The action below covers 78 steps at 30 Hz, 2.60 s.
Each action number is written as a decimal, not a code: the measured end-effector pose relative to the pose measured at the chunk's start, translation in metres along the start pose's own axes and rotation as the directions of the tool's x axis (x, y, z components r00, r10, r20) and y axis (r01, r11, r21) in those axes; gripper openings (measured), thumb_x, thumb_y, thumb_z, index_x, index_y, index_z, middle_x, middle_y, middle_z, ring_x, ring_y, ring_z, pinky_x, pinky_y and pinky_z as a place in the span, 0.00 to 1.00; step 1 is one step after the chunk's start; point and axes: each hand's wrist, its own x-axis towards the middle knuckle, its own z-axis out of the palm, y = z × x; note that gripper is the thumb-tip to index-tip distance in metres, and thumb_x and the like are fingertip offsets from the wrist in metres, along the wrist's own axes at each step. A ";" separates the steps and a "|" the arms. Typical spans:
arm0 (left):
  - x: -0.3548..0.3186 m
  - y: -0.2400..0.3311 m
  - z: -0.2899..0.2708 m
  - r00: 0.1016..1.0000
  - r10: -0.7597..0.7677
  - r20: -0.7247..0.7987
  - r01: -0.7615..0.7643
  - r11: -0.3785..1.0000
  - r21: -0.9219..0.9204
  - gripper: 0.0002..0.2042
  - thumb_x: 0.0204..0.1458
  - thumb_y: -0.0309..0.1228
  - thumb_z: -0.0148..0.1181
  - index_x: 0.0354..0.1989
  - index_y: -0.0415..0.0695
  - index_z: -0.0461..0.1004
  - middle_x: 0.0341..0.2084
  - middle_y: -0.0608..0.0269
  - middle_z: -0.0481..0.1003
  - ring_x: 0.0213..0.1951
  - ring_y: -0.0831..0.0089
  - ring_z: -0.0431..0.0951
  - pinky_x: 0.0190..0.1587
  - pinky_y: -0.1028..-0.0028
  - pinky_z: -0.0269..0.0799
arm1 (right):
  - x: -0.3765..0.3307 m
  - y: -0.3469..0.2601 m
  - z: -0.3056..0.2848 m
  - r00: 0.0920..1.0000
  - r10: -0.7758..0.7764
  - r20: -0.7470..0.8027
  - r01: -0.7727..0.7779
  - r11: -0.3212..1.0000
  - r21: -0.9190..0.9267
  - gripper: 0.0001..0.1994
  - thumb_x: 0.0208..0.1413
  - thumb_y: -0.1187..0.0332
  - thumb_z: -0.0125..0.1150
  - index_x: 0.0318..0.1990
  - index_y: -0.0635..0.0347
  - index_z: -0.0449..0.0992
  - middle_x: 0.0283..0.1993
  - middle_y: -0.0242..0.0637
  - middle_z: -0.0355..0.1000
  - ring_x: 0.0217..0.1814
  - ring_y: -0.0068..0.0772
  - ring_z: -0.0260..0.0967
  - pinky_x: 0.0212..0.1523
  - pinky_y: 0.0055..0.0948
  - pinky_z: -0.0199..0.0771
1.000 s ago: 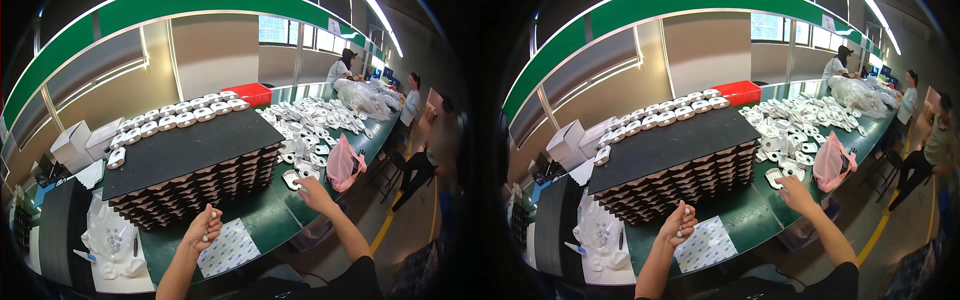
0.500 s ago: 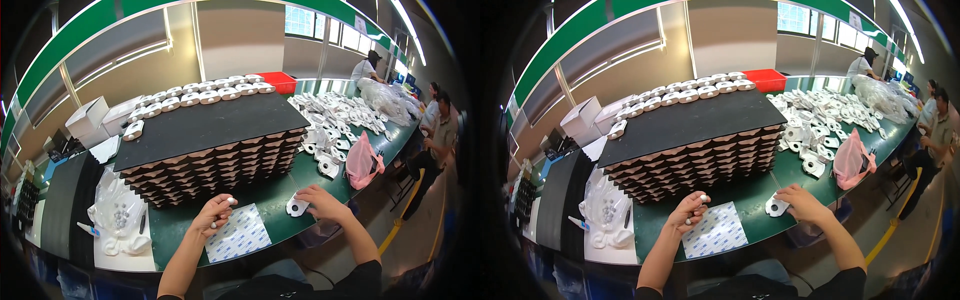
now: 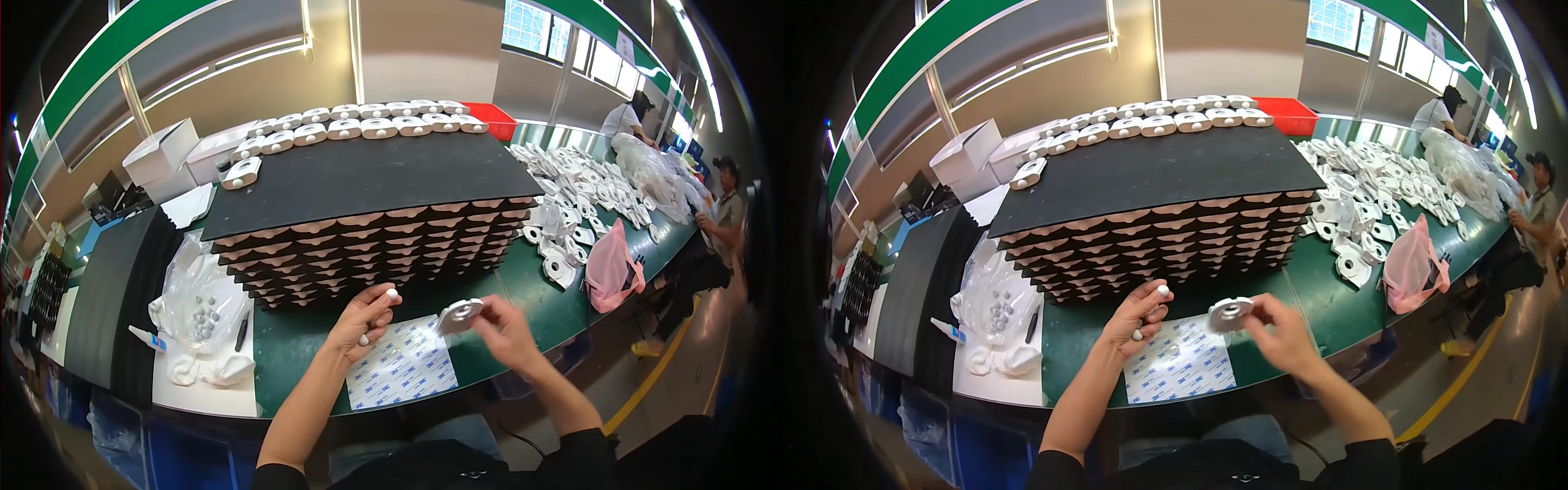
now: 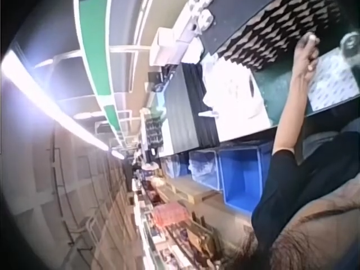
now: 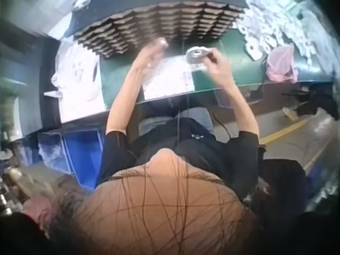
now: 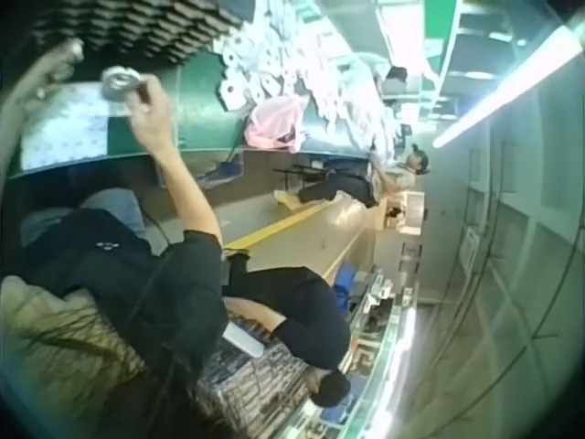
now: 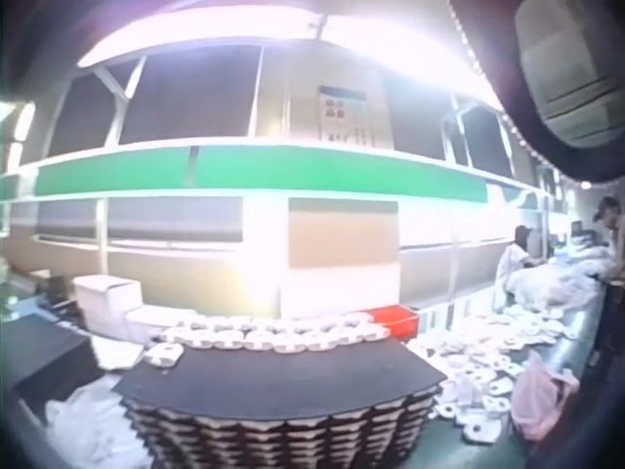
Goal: Assembling small plastic light fixture components on an industrial assembly line.
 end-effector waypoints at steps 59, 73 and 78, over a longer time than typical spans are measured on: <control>-0.008 -0.003 0.021 0.999 0.036 0.000 -0.031 0.838 0.545 0.07 0.42 0.25 0.63 0.29 0.41 0.72 0.16 0.71 0.67 0.15 0.88 0.59 0.16 0.88 0.50 | 0.007 0.041 0.066 0.991 0.052 0.121 -0.132 0.429 0.894 0.04 0.59 0.70 0.45 0.40 0.55 0.64 0.42 0.33 0.64 0.45 0.26 0.62 0.48 0.28 0.64; -0.006 -0.007 -0.007 0.968 -0.015 0.250 -0.138 0.801 0.582 0.08 0.33 0.23 0.63 0.20 0.43 0.69 0.18 0.72 0.68 0.19 0.87 0.62 0.20 0.86 0.55 | 0.024 -0.028 0.045 0.940 -0.192 0.283 0.074 0.922 0.380 0.06 0.51 0.80 0.51 0.36 0.61 0.67 0.35 0.37 0.69 0.37 0.26 0.66 0.38 0.23 0.66; -0.007 -0.001 -0.003 0.974 -0.021 0.223 -0.026 0.978 0.208 0.11 0.54 0.38 0.48 0.28 0.44 0.66 0.15 0.73 0.60 0.14 0.86 0.52 0.14 0.86 0.46 | 0.094 -0.102 0.043 0.851 -0.475 0.223 0.474 0.878 0.066 0.07 0.46 0.79 0.57 0.35 0.63 0.71 0.33 0.32 0.67 0.33 0.21 0.63 0.34 0.21 0.64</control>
